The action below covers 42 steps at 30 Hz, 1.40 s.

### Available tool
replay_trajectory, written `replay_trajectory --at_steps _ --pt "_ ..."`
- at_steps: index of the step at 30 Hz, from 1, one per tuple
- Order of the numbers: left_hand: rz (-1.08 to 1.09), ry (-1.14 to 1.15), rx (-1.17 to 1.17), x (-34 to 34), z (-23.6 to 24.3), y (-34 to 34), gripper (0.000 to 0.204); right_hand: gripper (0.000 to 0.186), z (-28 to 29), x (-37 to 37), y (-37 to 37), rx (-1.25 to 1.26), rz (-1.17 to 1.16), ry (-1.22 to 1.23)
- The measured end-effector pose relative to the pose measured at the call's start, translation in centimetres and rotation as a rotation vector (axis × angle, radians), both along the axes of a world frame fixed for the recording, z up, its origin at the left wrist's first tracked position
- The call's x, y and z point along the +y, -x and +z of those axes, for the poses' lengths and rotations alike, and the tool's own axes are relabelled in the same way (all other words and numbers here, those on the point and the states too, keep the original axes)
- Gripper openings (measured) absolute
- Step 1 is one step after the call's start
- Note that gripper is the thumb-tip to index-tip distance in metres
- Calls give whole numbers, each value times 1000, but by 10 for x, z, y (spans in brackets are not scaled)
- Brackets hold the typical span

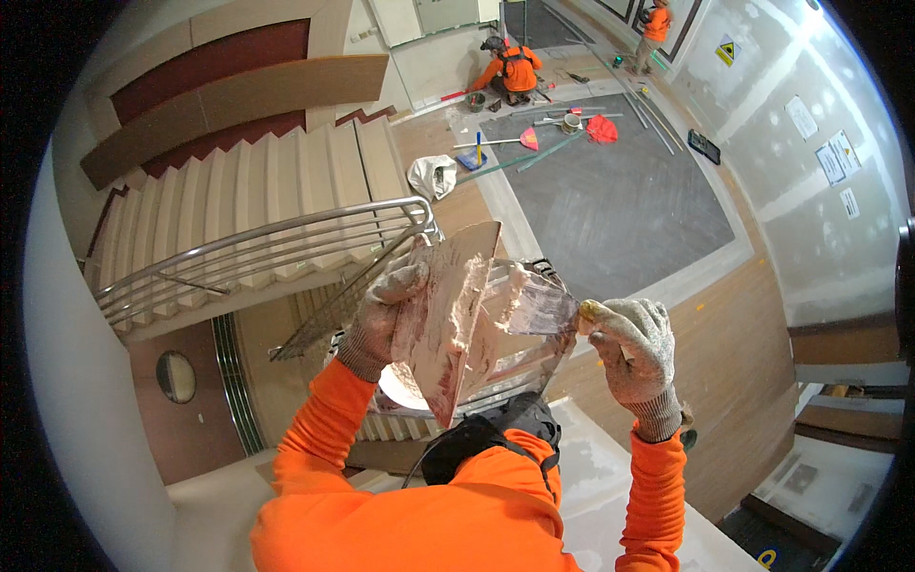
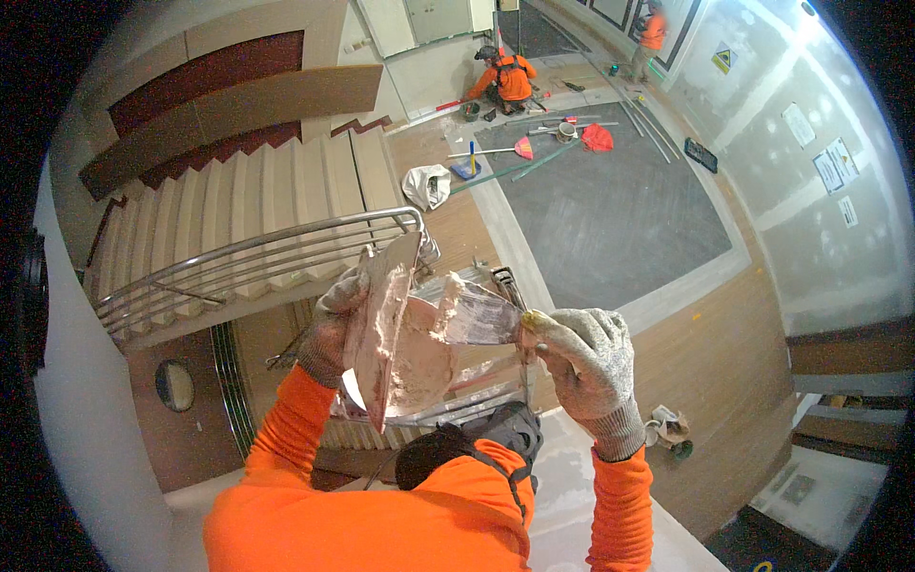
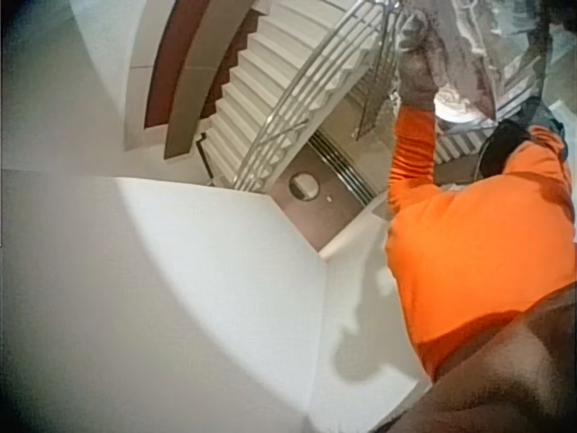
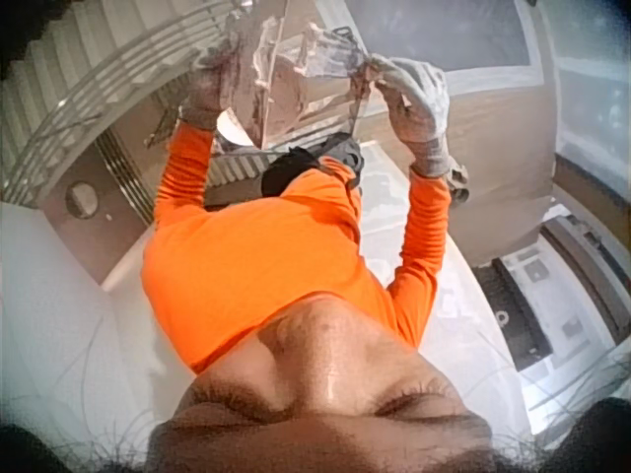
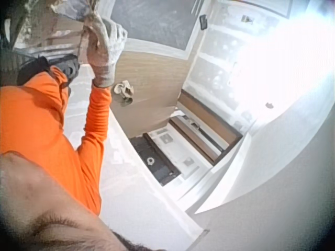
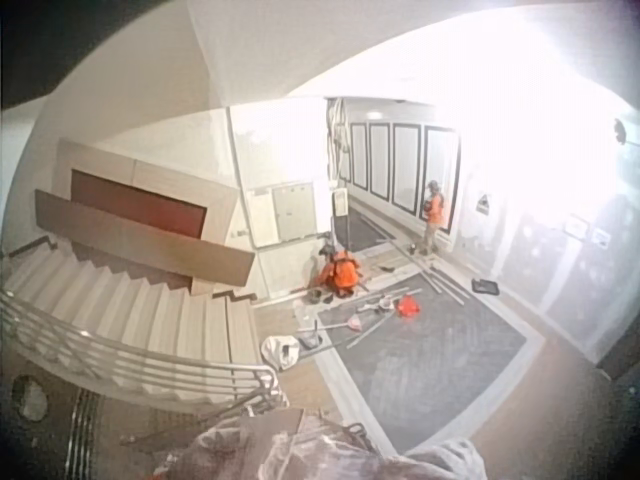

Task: The person applies plaster to a curved wall surface using a trowel and hawk. They repeatedly scoop plaster from the hawk and spread it across the wall, smoothing the surface in broad strokes.

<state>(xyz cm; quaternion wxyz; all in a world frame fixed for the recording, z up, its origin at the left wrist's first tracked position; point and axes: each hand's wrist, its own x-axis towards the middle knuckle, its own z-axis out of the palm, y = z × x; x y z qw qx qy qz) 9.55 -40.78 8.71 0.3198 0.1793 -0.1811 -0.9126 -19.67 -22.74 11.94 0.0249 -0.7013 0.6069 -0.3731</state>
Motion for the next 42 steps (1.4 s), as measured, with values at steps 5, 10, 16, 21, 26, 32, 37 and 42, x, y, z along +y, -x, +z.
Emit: replay_trajectory --at_steps 5,10,16,21,26,32,37,42 --pt "28 26 -60 1 -3 2 30 30 8 17 -16 -846 175 -221" --pt "-70 39 45 -3 -10 -1 25 32 28 -4 -31 -1233 270 -836" --pt "10 46 -151 8 -5 5 18 32 -5 -9 -26 -1340 215 -822" --pt "-92 172 -77 6 -3 9 10 33 -8 1 -17 -1309 167 -793" --pt "-128 200 -129 8 -5 10 10 32 -10 9 -17 -1305 130 -787" --pt "-124 148 -192 10 -4 12 18 30 -7 14 -10 -1291 115 -810" --pt "-173 239 83 -3 -12 4 31 28 -5 16 -7 -1185 43 -840" --pt "122 195 -124 -4 -21 -1 44 25 -6 11 -43 -743 80 -530"
